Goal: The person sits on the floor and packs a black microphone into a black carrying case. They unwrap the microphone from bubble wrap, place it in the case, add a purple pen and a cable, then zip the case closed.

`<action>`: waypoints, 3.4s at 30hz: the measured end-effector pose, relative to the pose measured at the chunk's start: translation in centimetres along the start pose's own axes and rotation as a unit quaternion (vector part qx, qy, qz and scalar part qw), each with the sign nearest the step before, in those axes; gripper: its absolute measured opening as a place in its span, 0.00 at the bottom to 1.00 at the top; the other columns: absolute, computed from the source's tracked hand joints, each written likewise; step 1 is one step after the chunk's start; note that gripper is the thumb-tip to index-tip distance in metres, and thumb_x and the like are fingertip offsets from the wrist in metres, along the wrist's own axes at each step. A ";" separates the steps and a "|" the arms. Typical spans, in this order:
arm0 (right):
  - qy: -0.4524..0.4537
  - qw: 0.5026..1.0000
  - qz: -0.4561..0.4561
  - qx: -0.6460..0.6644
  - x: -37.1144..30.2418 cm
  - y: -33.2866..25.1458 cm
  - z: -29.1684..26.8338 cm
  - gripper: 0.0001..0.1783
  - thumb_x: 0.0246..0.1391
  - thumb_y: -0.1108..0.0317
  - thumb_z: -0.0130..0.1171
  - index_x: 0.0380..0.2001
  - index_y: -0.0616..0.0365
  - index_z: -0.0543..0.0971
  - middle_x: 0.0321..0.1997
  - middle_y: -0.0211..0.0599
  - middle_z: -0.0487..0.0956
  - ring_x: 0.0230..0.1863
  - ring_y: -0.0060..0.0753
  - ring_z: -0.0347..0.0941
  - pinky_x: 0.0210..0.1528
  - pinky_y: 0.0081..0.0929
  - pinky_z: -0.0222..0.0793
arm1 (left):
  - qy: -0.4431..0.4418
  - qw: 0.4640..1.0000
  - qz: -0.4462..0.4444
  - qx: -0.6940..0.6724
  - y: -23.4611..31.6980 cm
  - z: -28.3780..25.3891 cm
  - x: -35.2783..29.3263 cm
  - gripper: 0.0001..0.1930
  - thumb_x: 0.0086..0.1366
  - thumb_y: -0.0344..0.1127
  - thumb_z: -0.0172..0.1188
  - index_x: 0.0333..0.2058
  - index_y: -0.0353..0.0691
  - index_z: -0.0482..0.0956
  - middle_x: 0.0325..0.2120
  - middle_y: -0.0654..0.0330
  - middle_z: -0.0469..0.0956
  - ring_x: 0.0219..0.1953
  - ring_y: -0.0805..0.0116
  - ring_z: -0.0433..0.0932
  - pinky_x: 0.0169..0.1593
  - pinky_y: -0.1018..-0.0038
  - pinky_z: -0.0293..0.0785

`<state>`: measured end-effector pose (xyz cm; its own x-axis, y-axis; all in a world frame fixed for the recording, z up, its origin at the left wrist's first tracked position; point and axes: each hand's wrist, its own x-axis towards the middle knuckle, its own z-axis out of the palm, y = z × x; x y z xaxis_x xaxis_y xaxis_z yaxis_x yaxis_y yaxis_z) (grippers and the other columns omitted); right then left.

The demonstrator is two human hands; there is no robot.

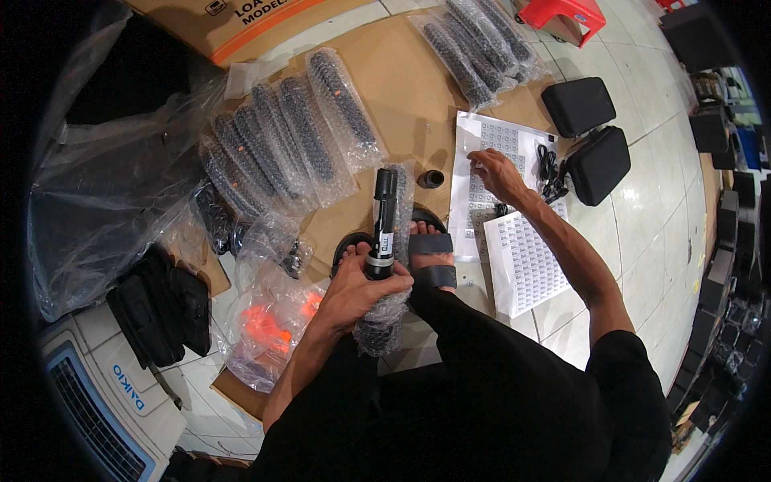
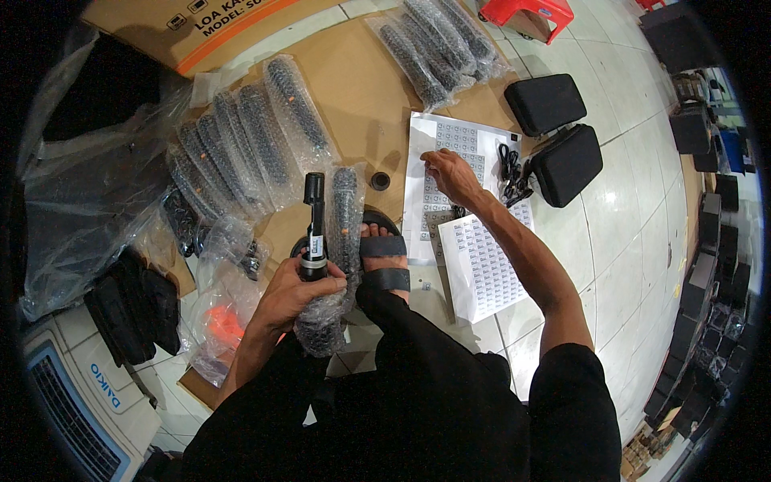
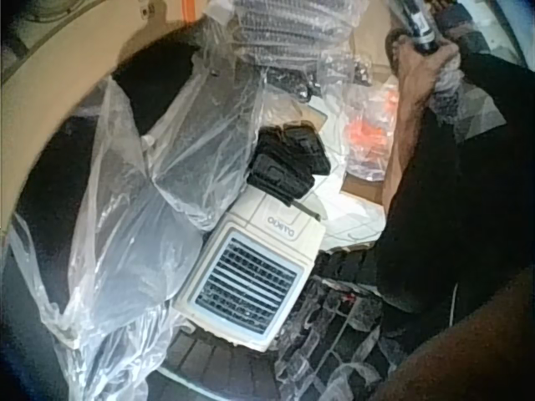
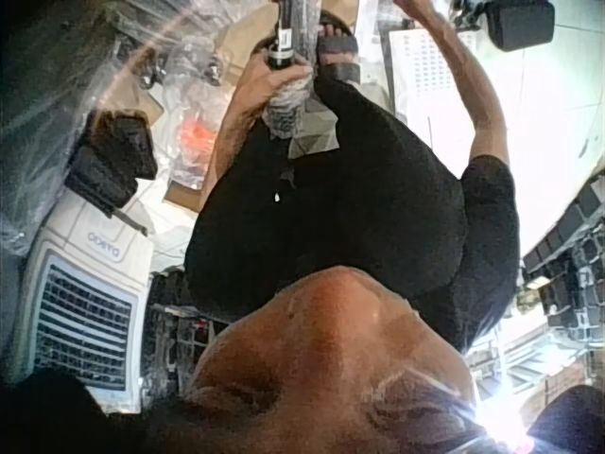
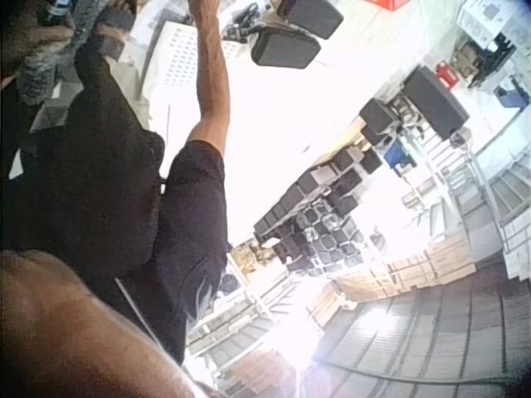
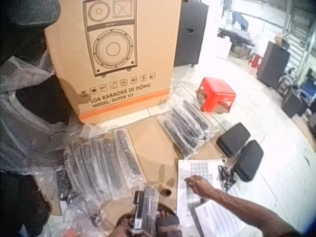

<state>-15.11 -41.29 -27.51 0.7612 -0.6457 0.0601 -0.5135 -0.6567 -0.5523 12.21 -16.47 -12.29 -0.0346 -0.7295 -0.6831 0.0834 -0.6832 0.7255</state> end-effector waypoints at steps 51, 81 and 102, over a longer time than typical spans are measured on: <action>-0.110 0.994 0.022 -0.004 1.8 1.7 -1.0 0.04 0.45 0.77 0.65 0.28 0.62 0.80 0.32 0.42 0.79 0.40 0.47 0.76 0.43 0.39 0.72 | -0.003 0.999 -0.013 -0.032 0.1 0.1 0.0 0.13 0.50 0.39 0.73 0.30 0.37 0.84 0.29 0.60 0.80 0.34 0.69 0.77 0.45 0.72 0.72; -0.102 0.993 0.048 0.045 1.6 1.2 -1.1 0.10 0.47 0.78 0.65 0.35 0.65 0.79 0.35 0.44 0.80 0.39 0.45 0.78 0.44 0.36 0.74 | -0.014 0.999 -0.015 -0.030 0.1 0.0 0.1 0.14 0.50 0.41 0.73 0.30 0.37 0.84 0.30 0.59 0.80 0.36 0.67 0.77 0.49 0.69 0.71; -0.099 0.995 0.009 0.014 1.6 2.1 -1.2 0.04 0.46 0.76 0.65 0.28 0.64 0.81 0.32 0.45 0.80 0.38 0.47 0.78 0.42 0.38 0.75 | -0.019 0.999 -0.017 -0.027 -0.2 -0.1 0.2 0.14 0.51 0.43 0.72 0.31 0.40 0.84 0.33 0.58 0.80 0.41 0.65 0.76 0.56 0.66 0.65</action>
<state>-15.42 -44.18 -27.52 0.8166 -0.5657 -0.1144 -0.5191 -0.6332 -0.5742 12.26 -16.47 -12.51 -0.0754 -0.7074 -0.7027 0.1346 -0.7055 0.6958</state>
